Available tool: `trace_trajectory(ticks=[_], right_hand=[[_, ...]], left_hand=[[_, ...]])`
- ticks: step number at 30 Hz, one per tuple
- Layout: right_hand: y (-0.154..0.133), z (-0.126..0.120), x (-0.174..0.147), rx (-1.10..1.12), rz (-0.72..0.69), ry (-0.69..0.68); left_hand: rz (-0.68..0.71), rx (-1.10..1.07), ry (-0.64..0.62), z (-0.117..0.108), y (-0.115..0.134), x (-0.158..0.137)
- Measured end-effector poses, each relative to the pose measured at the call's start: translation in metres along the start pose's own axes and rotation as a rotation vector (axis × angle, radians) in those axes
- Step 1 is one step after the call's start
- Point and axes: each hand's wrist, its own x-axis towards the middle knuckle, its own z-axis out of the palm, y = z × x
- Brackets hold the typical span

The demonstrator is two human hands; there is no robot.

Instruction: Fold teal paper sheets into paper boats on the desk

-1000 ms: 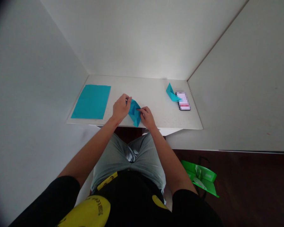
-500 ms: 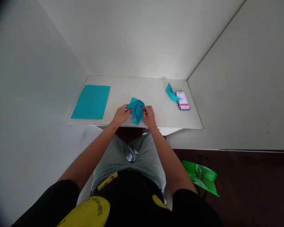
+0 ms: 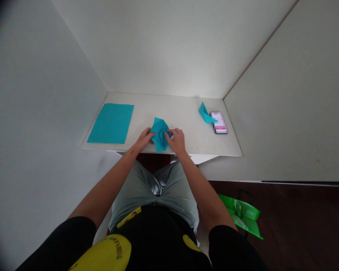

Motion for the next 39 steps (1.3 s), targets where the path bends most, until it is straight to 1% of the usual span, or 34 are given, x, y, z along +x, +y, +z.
trace_trajectory(ticks=[2, 5, 8, 10, 15, 19, 21, 23, 26, 28, 31, 33, 36, 38, 39], right_hand=[[-0.013, -0.003, 0.008, -0.070, 0.058, -0.055], [-0.032, -0.008, 0.023, -0.156, 0.182, -0.145], [-0.046, -0.010, 0.037, -0.177, 0.307, -0.220], [-0.052, -0.009, 0.044, -0.197, 0.358, -0.237], [-0.054, -0.003, 0.054, -0.298, 0.390, -0.216], [-0.046, 0.001, 0.060, -0.343, 0.387, -0.215], [-0.041, 0.002, 0.062, -0.334, 0.363, -0.223], [-0.037, 0.000, 0.064, -0.280, 0.284, -0.240], [-0.030, -0.007, 0.065, -0.124, 0.159, -0.259], [-0.026, -0.014, 0.065, -0.028, 0.156, -0.239], [-0.023, -0.027, 0.066, 0.097, 0.223, -0.201], [-0.022, -0.035, 0.067, 0.248, 0.292, -0.221], [-0.021, -0.047, 0.069, 0.525, 0.384, -0.277], [-0.020, -0.056, 0.070, 0.662, 0.394, -0.283], [-0.018, -0.060, 0.071, 0.718, 0.389, -0.279]], left_hand=[[0.004, -0.012, -0.014, 0.000, -0.001, -0.001], [0.022, -0.022, -0.045, 0.000, -0.002, -0.001], [0.046, 0.001, -0.063, 0.000, -0.005, 0.000], [0.052, 0.024, -0.075, 0.000, -0.007, 0.001], [0.065, 0.057, -0.107, 0.001, -0.008, 0.000], [0.070, 0.049, -0.109, 0.002, -0.007, -0.002], [0.068, 0.035, -0.106, 0.002, -0.006, -0.002], [0.052, 0.023, -0.078, 0.002, -0.005, -0.001], [0.027, 0.000, 0.008, 0.003, -0.004, 0.001], [0.027, -0.026, 0.060, 0.006, -0.003, 0.001], [0.039, -0.029, 0.114, 0.013, 0.001, -0.001], [0.099, 0.037, 0.148, 0.019, 0.007, -0.005], [0.288, 0.190, 0.217, 0.024, 0.023, -0.012], [0.393, 0.280, 0.260, 0.023, 0.036, -0.015], [0.419, 0.311, 0.273, 0.021, 0.042, -0.016]])
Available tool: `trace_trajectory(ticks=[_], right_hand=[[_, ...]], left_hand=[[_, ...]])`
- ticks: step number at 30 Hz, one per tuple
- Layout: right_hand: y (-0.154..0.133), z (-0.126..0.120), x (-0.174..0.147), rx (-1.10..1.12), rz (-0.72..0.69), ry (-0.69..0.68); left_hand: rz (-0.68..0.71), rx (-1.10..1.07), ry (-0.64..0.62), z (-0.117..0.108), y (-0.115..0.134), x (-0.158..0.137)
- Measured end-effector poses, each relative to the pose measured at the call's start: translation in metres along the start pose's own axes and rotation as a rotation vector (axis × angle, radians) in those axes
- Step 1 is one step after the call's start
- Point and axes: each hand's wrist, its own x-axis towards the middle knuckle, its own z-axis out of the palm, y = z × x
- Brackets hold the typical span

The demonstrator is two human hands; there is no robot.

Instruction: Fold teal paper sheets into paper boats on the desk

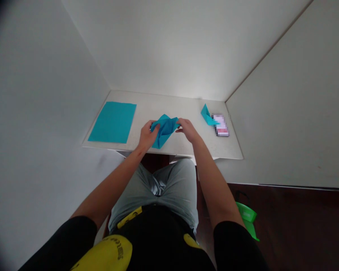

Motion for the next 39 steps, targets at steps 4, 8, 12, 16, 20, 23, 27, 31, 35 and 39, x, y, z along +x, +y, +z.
trace_trajectory(ticks=[4, 8, 12, 16, 20, 23, 27, 31, 35, 39], right_hand=[[-0.001, -0.015, -0.002, 0.135, -0.022, 0.032], [0.009, -0.023, -0.001, 0.169, -0.038, 0.119], [0.024, -0.019, -0.002, 0.017, -0.034, 0.267], [0.038, -0.004, -0.011, -0.017, 0.015, 0.296], [0.047, 0.013, -0.024, 0.018, 0.072, 0.204], [0.049, 0.017, -0.031, -0.007, 0.026, 0.270], [0.047, 0.009, -0.035, -0.131, -0.040, 0.386], [0.046, 0.000, -0.033, -0.195, -0.025, 0.379], [0.046, 0.004, -0.031, -0.067, 0.096, 0.319], [0.044, 0.020, -0.032, 0.050, 0.136, 0.160]], left_hand=[[0.015, 0.051, -0.002, -0.012, 0.010, 0.007], [0.018, 0.074, 0.012, -0.018, 0.007, 0.007], [-0.003, 0.041, -0.024, -0.018, 0.002, 0.003], [-0.063, -0.068, -0.072, -0.017, -0.002, 0.001], [-0.173, -0.280, -0.135, -0.016, -0.010, 0.001], [-0.159, -0.286, -0.123, -0.019, -0.018, 0.000], [-0.054, -0.044, -0.003, -0.028, -0.028, 0.000], [-0.041, 0.015, -0.045, -0.033, -0.036, 0.005], [-0.153, -0.155, -0.116, -0.029, -0.039, 0.007], [-0.261, -0.358, -0.203, -0.019, -0.036, 0.002]])
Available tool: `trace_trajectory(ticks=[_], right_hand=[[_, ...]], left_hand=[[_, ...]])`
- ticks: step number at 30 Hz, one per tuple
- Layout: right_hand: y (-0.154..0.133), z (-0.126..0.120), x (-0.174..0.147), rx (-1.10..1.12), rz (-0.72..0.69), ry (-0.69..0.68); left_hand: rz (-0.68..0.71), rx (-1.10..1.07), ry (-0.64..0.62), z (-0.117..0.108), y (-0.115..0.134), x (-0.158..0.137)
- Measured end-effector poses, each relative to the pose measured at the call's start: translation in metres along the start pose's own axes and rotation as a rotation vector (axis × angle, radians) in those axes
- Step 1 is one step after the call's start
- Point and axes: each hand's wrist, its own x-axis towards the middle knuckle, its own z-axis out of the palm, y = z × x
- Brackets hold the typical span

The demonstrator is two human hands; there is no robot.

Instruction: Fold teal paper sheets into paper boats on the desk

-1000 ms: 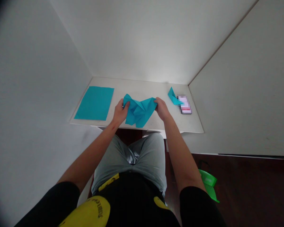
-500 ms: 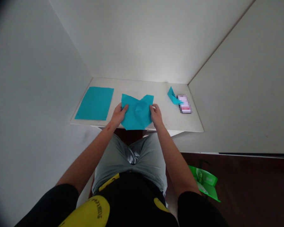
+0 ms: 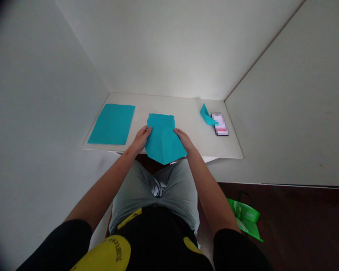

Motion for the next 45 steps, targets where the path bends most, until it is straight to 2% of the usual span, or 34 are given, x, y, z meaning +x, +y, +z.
trace_trajectory(ticks=[3, 9, 15, 19, 22, 24, 27, 29, 32, 34, 36, 38, 41, 43, 45], right_hand=[[0.000, 0.006, 0.000, 0.017, -0.017, -0.046], [0.004, -0.009, 0.013, 0.031, -0.059, 0.053], [0.013, -0.043, 0.017, -0.093, -0.123, 0.272], [0.017, -0.058, 0.017, -0.420, -0.214, 0.343], [0.021, -0.060, 0.023, -0.572, -0.234, 0.352], [0.023, -0.062, 0.029, -0.622, -0.211, 0.344], [0.023, -0.067, 0.038, -0.710, -0.172, 0.331], [0.020, -0.071, 0.039, -0.800, -0.202, 0.378], [0.013, -0.064, 0.032, -0.977, -0.359, 0.452], [0.011, -0.045, 0.023, -1.066, -0.485, 0.352], [0.016, -0.020, 0.016, -1.096, -0.603, 0.145], [0.026, 0.007, 0.013, -1.109, -0.629, 0.010], [0.043, 0.032, 0.015, -1.111, -0.580, -0.054], [0.051, 0.035, 0.018, -1.113, -0.578, -0.073], [0.054, 0.028, 0.021, -1.129, -0.587, -0.084]], left_hand=[[-0.023, -0.092, -0.002, 0.005, -0.002, -0.002], [0.030, -0.084, 0.168, -0.006, -0.006, 0.003], [0.120, 0.305, 0.378, -0.037, -0.014, 0.009], [0.135, 0.513, 0.365, -0.049, -0.015, 0.011], [0.187, 0.769, 0.379, -0.040, -0.009, 0.005], [0.284, 0.977, 0.343, -0.028, -0.005, -0.002], [0.414, 1.218, 0.102, -0.007, -0.006, -0.011], [0.414, 1.297, -0.047, 0.003, -0.015, -0.016], [0.365, 1.346, -0.119, 0.010, -0.030, -0.020], [0.365, 1.355, -0.129, 0.011, -0.036, -0.020], [0.354, 1.358, -0.125, 0.013, -0.035, -0.016], [0.322, 1.354, -0.089, 0.019, -0.030, -0.007], [0.333, 1.317, -0.033, 0.031, -0.025, 0.013], [0.357, 1.282, -0.035, 0.038, -0.026, 0.024], [0.360, 1.261, -0.053, 0.040, -0.031, 0.029]])
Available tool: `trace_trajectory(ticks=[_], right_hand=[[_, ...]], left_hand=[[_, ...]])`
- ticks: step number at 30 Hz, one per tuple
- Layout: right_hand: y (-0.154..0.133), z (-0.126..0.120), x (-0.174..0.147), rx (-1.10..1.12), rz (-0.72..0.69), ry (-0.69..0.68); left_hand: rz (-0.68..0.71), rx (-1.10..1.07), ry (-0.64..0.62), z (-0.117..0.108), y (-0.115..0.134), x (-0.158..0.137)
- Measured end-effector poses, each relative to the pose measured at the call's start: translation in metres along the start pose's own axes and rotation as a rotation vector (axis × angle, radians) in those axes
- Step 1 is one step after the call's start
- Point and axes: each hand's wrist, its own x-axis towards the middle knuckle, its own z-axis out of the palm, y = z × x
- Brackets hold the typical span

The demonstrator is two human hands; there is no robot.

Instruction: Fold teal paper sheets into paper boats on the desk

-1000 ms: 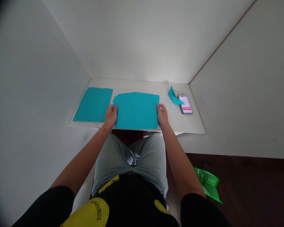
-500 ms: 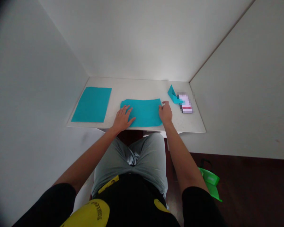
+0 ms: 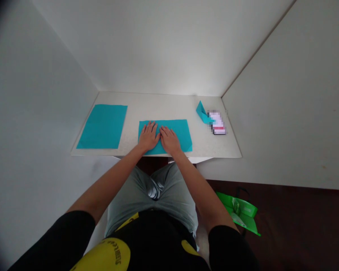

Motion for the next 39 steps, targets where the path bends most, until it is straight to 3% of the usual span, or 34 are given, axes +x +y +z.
trace_trajectory(ticks=[9, 12, 19, 24, 30, 35, 39], right_hand=[[0.078, -0.038, -0.007, -0.219, 0.141, -0.103], [0.091, -0.041, -0.008, -0.246, 0.140, -0.098], [0.098, -0.044, -0.005, -0.282, 0.069, -0.011], [0.097, -0.056, -0.009, -0.304, 0.107, 0.154], [0.066, -0.050, -0.052, -0.187, 0.084, 0.215], [0.063, -0.048, -0.083, -0.164, 0.102, 0.210], [0.083, -0.071, -0.090, -0.213, 0.152, 0.255]], left_hand=[[-0.042, 0.038, -0.032, -0.002, -0.028, -0.009], [-0.050, 0.065, -0.039, -0.004, -0.032, -0.010], [-0.065, 0.127, -0.047, -0.006, -0.028, -0.034], [-0.152, 0.149, -0.012, -0.019, -0.025, -0.050], [-0.231, 0.110, 0.054, -0.047, -0.038, -0.026], [-0.230, 0.093, -0.105, -0.051, -0.037, -0.002], [-0.284, -0.126, -0.167, -0.053, -0.041, 0.005]])
